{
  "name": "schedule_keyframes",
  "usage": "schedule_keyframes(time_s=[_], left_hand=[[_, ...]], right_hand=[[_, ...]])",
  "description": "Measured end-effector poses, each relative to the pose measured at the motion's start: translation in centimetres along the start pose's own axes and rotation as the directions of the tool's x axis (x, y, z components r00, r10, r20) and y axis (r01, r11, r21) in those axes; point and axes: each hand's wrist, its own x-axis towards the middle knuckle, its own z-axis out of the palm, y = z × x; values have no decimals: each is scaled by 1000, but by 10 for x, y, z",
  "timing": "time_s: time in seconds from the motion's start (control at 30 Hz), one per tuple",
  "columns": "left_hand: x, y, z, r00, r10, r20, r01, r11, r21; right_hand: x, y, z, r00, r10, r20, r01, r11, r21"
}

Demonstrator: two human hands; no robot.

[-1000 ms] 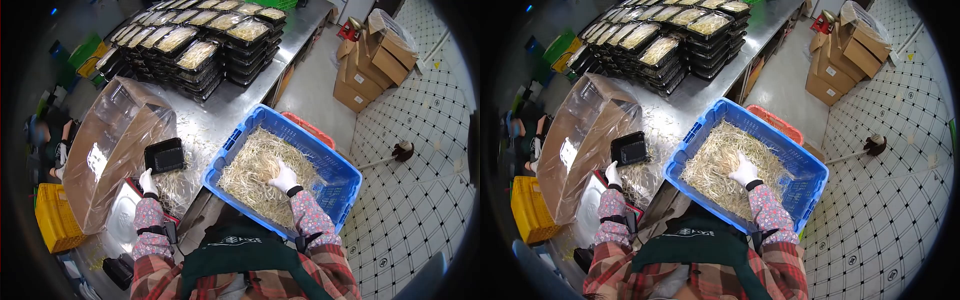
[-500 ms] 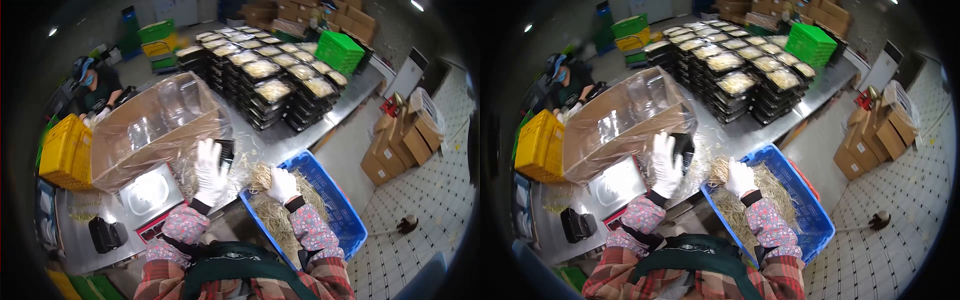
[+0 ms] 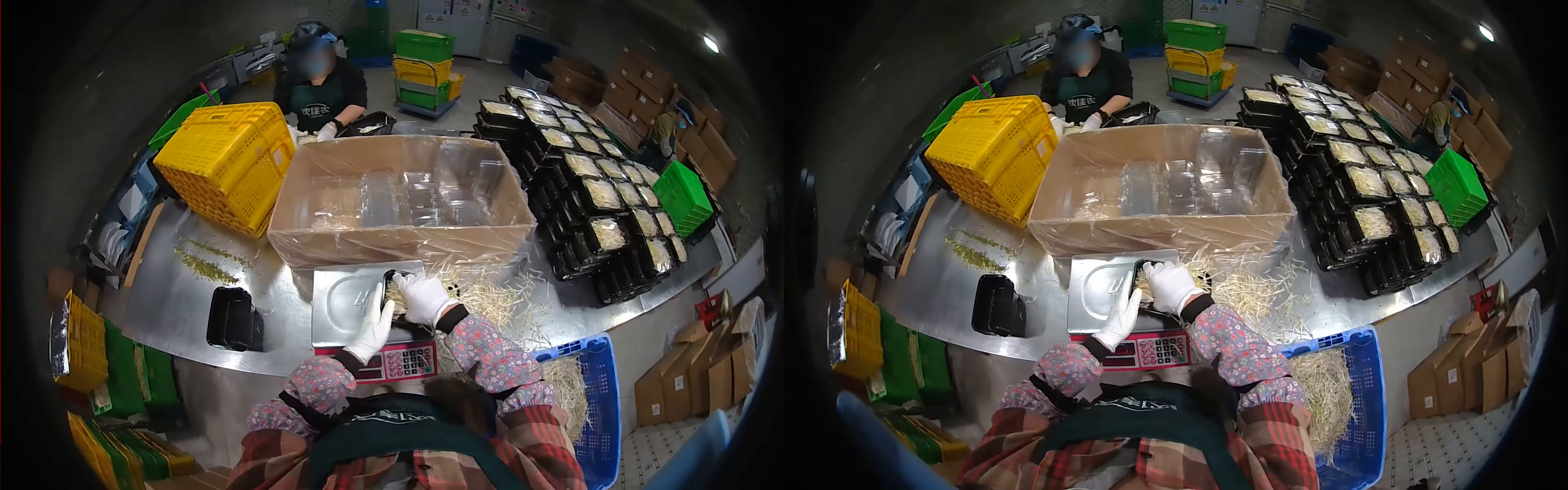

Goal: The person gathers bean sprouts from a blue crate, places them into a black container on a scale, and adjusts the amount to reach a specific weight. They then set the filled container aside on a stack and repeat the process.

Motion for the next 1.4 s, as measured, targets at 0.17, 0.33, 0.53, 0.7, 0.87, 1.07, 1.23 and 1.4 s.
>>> schedule_keyframes(time_s=[0.17, 0.33, 0.53, 0.7, 0.87, 1.07, 1.23, 1.4], left_hand=[[33, 6, -52, 960, 247, 132, -279, 883, 376], [38, -3, -53, 955, 211, 210, -294, 779, 554], [38, -7, -43, 962, 197, 188, -272, 716, 642], [38, 5, -39, 973, 167, 158, -230, 721, 654], [36, 4, -34, 981, 147, 127, -194, 690, 697], [33, 5, -39, 987, 125, 98, -159, 758, 633], [31, 20, -86, 981, 158, -112, -112, 935, 337], [23, 28, -133, 975, 79, -209, -8, 947, 321]], right_hand=[[39, -27, 50, 998, -52, 38, 48, 995, 87], [42, -10, 36, 979, -111, 173, 35, 920, 390], [16, 37, -21, 964, -83, 251, 64, 995, 81], [4, 57, -8, 926, 68, 371, -146, 972, 184], [-14, 70, 13, 997, 73, -32, -53, 909, 414], [-40, 123, -45, 919, 384, 84, -282, 497, 821], [-84, 185, 3, 832, 439, 340, -500, 327, 802], [-104, 172, 8, 945, 226, 237, -275, 940, 202]])
